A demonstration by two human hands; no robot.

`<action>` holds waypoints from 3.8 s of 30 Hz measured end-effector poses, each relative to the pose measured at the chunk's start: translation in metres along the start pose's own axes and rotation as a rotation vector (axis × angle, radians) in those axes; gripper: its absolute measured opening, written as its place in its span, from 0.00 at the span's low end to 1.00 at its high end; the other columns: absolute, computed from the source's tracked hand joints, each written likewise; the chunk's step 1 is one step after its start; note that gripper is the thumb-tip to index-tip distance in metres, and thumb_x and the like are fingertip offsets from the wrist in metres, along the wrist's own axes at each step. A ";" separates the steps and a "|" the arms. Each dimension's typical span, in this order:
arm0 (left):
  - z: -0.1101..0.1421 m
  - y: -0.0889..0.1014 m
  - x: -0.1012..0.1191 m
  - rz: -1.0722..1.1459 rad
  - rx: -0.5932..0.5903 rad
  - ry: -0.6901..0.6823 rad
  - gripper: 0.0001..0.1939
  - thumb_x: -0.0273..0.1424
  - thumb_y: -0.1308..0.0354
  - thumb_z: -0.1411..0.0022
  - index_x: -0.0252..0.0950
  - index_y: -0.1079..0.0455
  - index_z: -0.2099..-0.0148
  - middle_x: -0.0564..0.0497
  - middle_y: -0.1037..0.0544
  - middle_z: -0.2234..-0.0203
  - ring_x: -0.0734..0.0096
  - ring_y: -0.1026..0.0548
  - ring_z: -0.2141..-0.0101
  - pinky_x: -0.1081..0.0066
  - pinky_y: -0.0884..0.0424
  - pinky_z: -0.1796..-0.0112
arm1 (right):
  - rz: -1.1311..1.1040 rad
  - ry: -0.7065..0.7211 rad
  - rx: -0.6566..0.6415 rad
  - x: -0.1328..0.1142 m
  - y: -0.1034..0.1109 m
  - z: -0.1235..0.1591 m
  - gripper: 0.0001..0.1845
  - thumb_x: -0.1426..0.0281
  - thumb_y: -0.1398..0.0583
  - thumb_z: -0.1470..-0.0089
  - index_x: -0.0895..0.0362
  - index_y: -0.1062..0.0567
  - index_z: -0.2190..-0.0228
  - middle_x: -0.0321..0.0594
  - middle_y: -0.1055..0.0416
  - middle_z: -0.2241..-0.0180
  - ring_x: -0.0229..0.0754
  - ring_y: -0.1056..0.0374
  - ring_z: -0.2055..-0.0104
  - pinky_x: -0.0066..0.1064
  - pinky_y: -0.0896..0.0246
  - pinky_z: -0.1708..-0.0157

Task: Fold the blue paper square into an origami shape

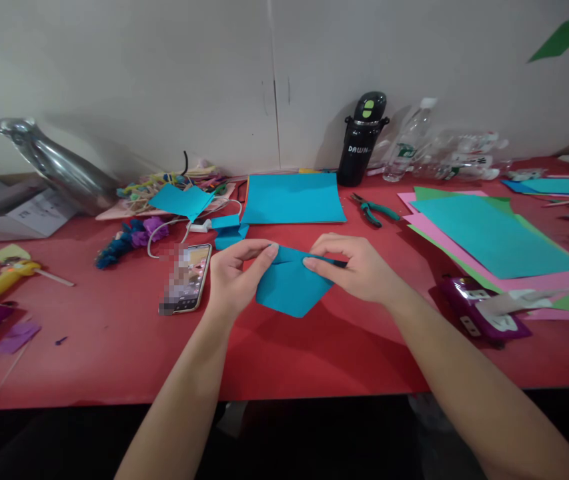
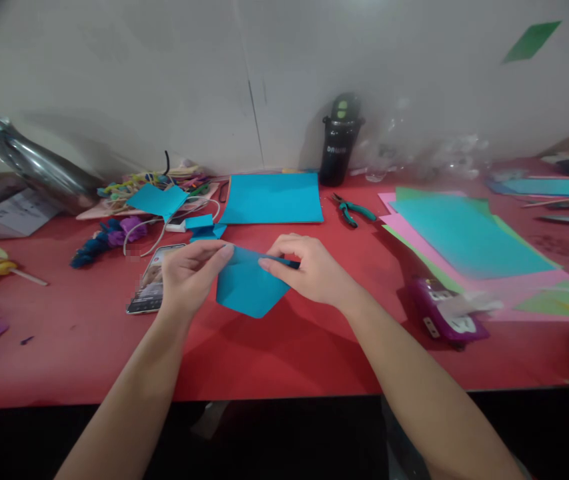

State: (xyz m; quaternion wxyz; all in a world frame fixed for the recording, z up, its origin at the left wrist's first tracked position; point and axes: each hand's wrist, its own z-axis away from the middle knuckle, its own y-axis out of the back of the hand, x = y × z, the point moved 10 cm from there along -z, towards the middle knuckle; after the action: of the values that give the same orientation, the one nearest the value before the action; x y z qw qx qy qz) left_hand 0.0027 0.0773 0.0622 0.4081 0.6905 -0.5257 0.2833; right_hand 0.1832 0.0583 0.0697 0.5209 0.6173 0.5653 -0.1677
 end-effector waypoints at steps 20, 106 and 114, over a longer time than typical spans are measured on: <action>0.002 -0.030 -0.018 0.345 -0.328 0.179 0.32 0.42 0.29 0.47 0.37 0.29 0.42 0.41 0.22 0.47 0.54 0.22 0.50 0.64 0.24 0.54 | -0.007 0.000 0.119 0.004 0.015 0.001 0.11 0.64 0.38 0.39 0.56 0.24 0.71 0.38 0.26 0.68 0.40 0.31 0.65 0.34 0.35 0.63; 0.005 -0.025 -0.050 0.578 -0.186 0.482 0.16 0.36 0.28 0.47 0.35 0.24 0.57 0.47 0.17 0.64 0.66 0.19 0.64 0.65 0.20 0.60 | 0.522 0.378 0.503 -0.022 0.029 0.018 0.17 0.75 0.39 0.42 0.39 0.20 0.59 0.36 0.31 0.44 0.58 0.40 0.38 0.59 0.46 0.41; 0.001 -0.015 -0.056 0.603 -0.088 0.448 0.14 0.35 0.27 0.50 0.38 0.25 0.63 0.51 0.17 0.66 0.66 0.18 0.65 0.64 0.18 0.61 | -0.184 0.020 0.492 0.022 0.035 0.007 0.10 0.61 0.42 0.37 0.51 0.26 0.57 0.43 0.27 0.58 0.46 0.29 0.55 0.42 0.31 0.54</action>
State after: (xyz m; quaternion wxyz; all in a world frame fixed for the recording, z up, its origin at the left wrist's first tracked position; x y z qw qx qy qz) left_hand 0.0008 0.1062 0.0120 0.4404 0.4077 -0.6148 0.5118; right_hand 0.2234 0.0704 0.0656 0.3320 0.6731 0.5663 -0.3406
